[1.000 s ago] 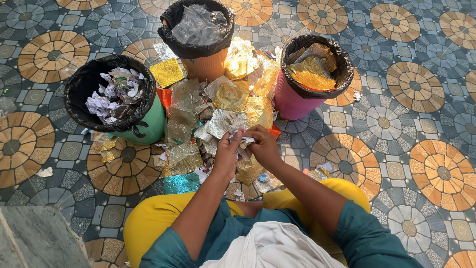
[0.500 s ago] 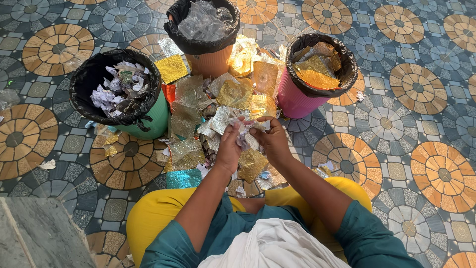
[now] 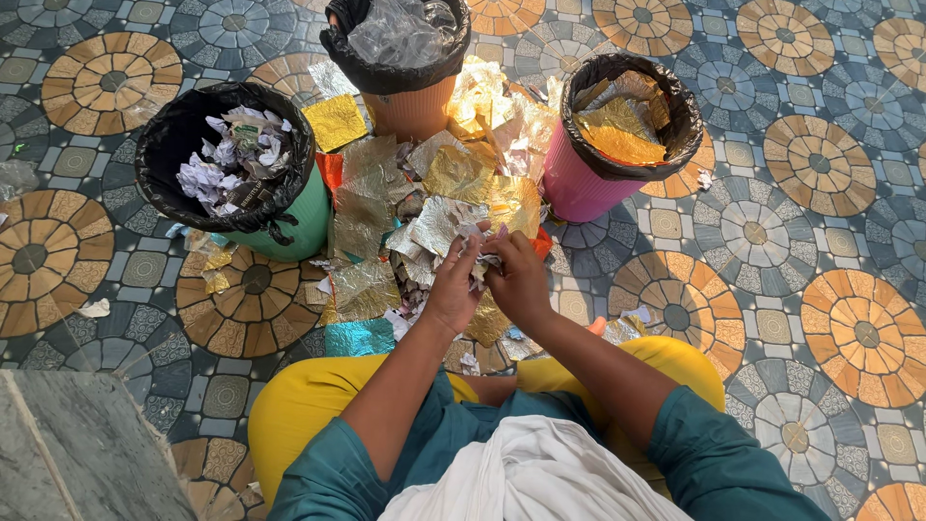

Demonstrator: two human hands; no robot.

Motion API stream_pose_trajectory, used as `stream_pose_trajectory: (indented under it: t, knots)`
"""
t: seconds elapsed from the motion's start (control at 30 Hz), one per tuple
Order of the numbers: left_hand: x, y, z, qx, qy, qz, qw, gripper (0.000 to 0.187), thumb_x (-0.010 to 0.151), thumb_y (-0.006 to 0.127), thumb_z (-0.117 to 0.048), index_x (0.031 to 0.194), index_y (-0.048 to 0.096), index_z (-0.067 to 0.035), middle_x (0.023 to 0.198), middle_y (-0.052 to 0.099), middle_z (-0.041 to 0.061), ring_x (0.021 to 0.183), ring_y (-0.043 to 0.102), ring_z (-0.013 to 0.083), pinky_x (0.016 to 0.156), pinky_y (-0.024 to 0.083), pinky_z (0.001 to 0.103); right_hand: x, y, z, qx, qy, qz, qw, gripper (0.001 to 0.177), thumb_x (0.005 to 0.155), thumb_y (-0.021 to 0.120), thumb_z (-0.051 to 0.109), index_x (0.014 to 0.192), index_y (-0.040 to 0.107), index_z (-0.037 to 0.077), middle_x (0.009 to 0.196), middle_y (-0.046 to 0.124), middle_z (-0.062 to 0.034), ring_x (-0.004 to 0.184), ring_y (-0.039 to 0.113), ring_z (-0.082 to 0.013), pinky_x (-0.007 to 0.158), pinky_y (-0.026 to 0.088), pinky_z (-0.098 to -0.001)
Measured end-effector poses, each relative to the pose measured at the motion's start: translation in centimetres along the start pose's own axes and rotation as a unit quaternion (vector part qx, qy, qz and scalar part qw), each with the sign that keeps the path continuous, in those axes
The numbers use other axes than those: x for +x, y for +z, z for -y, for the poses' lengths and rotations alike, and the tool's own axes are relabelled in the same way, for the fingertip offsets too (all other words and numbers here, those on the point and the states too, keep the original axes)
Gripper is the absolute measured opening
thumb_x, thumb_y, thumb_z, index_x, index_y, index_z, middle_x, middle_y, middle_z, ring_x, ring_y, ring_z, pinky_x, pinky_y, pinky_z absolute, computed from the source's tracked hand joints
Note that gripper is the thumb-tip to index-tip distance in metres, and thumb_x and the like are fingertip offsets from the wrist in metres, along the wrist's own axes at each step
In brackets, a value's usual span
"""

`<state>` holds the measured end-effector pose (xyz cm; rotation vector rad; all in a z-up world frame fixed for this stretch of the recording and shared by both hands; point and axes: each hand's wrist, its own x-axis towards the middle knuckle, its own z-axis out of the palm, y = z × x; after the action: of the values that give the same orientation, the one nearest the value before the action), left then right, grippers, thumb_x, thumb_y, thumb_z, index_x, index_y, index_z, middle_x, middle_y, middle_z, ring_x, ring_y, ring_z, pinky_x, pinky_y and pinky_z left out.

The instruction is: The person sits on a patterned tile floor and sorts a pile of metallic foil sheets by color. They pick up individual sheets, separate them from mixed scraps, and place them into one of three nearby bins. The process involves handling gold, silver, blue, and orange sheets one at a time.

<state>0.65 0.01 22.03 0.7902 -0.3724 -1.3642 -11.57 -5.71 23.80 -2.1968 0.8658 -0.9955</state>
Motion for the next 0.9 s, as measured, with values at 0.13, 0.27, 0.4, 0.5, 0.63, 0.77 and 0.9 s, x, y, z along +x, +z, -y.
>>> stream_pose_trajectory:
  t: [0.13,0.27,0.4,0.5,0.63,0.77,0.9]
  knots:
    - [0.7,-0.8,0.3,-0.072,0.024,-0.013,0.997,0.036,0.101,0.062,-0.034,0.133,0.06,-0.019,0.124,0.066,0.002,0.115,0.065,0.0166,0.095,0.055,0.036,0.1,-0.8,2.4,0.017,-0.053,0.04,0.998,0.042,0.084,0.073,-0.003,0.124,0.065,0.006,0.097,0.057,-0.0064,0.08,0.064,-0.0162,0.068,0.054,-0.0315]
    - [1.6,-1.7,-0.3,-0.092,0.056,-0.06,0.992,0.027,0.103,0.06,-0.031,0.129,0.061,-0.022,0.118,0.068,0.001,0.097,0.067,0.0115,0.076,0.056,0.029,0.3,-1.5,2.8,0.094,-0.05,0.051,0.993,0.042,0.09,0.068,-0.004,0.129,0.063,0.009,0.111,0.06,-0.0065,0.09,0.068,-0.0161,0.072,0.057,-0.0289]
    - [1.4,-1.9,-0.7,-0.108,0.03,-0.115,0.987,0.019,0.102,0.059,-0.039,0.115,0.062,-0.025,0.095,0.061,-0.005,0.073,0.057,0.0079,0.06,0.049,0.025,0.4,-1.2,2.2,0.086,-0.047,0.028,0.995,0.039,0.094,0.07,0.0,0.13,0.063,0.01,0.124,0.055,-0.01,0.094,0.069,-0.0175,0.074,0.059,-0.0284]
    - [1.3,-1.6,-1.1,-0.097,0.023,-0.124,0.987,0.028,0.102,0.054,-0.051,0.101,0.058,-0.023,0.083,0.054,-0.004,0.063,0.05,0.0075,0.052,0.044,0.023,0.4,-1.2,2.3,0.067,-0.061,0.027,0.995,0.041,0.095,0.074,0.007,0.134,0.06,0.01,0.129,0.053,-0.0109,0.103,0.066,-0.0213,0.081,0.059,-0.0318]
    - [0.9,-1.4,-1.4,-0.1,0.025,-0.119,0.988,0.061,0.096,0.042,-0.076,0.081,0.046,-0.017,0.071,0.051,-0.001,0.053,0.047,0.0092,0.041,0.035,0.023,0.1,-1.3,3.3,-0.026,-0.144,0.022,0.989,0.052,0.094,0.077,0.021,0.14,0.056,0.011,0.138,0.053,-0.0128,0.126,0.057,-0.0339,0.105,0.05,-0.0441]
    - [1.3,-2.1,-1.0,-0.065,-0.03,-0.176,0.982,0.05,0.099,0.052,-0.064,0.086,0.054,-0.016,0.071,0.049,-0.006,0.056,0.046,0.0052,0.043,0.031,0.023,0.2,-1.0,3.5,-0.043,-0.201,0.088,0.975,0.065,0.094,0.076,0.03,0.148,0.049,0.008,0.152,0.047,-0.0163,0.136,0.049,-0.0392,0.114,0.042,-0.0481]
    - [2.3,-3.7,0.2,-0.13,0.005,-0.082,0.988,0.034,0.107,0.057,-0.039,0.089,0.052,-0.011,0.072,0.049,0.0,0.053,0.046,0.01,0.041,0.034,0.025,0.5,-0.9,3.0,-0.049,-0.211,0.11,0.97,0.073,0.092,0.077,0.033,0.151,0.045,0.005,0.155,0.047,-0.0149,0.141,0.047,-0.0386,0.117,0.041,-0.0495]
